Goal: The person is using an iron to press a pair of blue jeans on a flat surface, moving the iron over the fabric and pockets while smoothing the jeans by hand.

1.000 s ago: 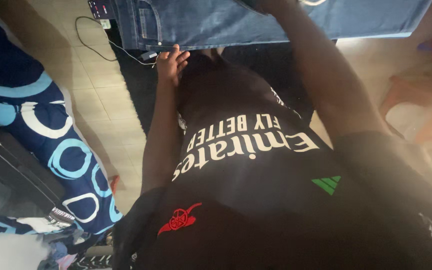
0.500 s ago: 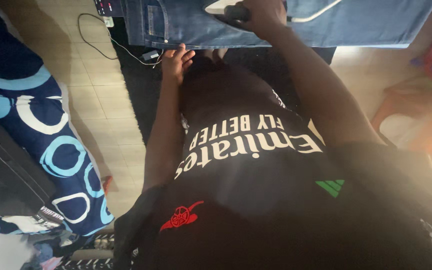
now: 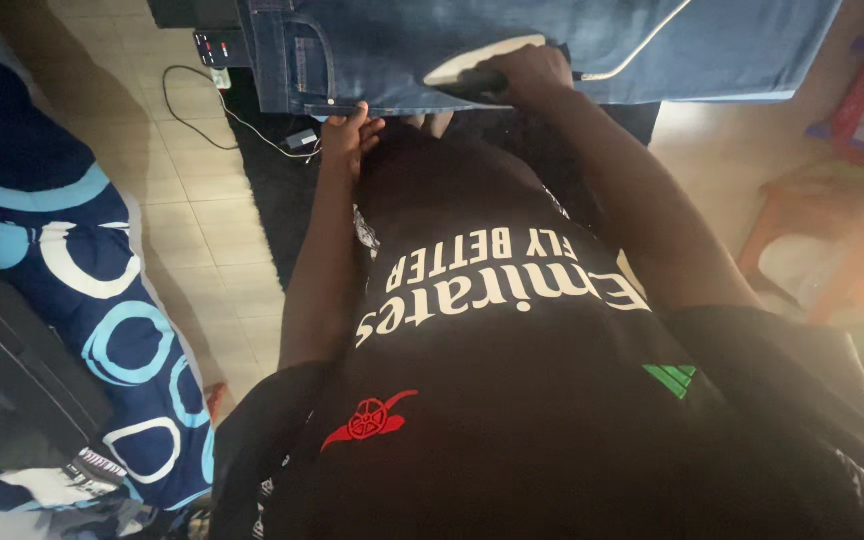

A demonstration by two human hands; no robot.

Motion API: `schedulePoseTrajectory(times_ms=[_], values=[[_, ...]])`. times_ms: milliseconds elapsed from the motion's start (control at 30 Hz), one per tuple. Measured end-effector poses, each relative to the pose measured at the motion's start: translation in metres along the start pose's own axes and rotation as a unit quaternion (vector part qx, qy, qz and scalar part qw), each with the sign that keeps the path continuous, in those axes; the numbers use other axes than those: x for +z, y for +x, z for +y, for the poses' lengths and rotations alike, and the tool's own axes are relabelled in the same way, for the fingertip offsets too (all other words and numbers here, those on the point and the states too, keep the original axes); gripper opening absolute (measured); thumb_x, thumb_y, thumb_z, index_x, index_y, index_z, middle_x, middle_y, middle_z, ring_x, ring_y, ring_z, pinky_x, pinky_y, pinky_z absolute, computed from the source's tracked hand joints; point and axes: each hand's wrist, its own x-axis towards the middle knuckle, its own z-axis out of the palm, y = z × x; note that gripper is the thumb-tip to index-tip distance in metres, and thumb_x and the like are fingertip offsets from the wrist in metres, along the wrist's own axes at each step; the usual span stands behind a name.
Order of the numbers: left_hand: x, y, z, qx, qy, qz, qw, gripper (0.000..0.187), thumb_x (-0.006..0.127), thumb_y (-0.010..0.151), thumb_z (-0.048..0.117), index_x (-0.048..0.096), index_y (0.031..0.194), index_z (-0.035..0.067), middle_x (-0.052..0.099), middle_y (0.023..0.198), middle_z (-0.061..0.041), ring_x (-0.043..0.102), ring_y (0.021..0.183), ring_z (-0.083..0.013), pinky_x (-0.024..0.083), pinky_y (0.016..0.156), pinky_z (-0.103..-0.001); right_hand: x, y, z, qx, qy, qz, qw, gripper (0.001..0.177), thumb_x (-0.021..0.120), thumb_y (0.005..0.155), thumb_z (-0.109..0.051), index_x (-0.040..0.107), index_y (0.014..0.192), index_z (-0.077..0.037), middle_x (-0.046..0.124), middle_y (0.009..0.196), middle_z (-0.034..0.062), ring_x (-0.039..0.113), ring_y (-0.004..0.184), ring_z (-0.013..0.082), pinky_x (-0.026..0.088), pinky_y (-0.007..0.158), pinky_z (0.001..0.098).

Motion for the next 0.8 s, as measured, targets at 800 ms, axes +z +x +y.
schedulePoseTrajectory(times_ms=[800], values=[[-0.003,0.008,-0.005,0.002,0.025,0.078,0.997,0.047,0.056,0.099,0.049,0.065,0.111,0.005,0.076,0.091,-0.006,0.078,0.076,-0.0170,0.056,0.058,-0.029,-0.017,-0.045,0.020,0.019,0.086,0.107,0.990,0.037,0.077,0.090,-0.043,0.075,0.125,-0.030,0.077,0.109,0.0091,0.072,0.093,0.0340,0.055,0.083,0.0508]])
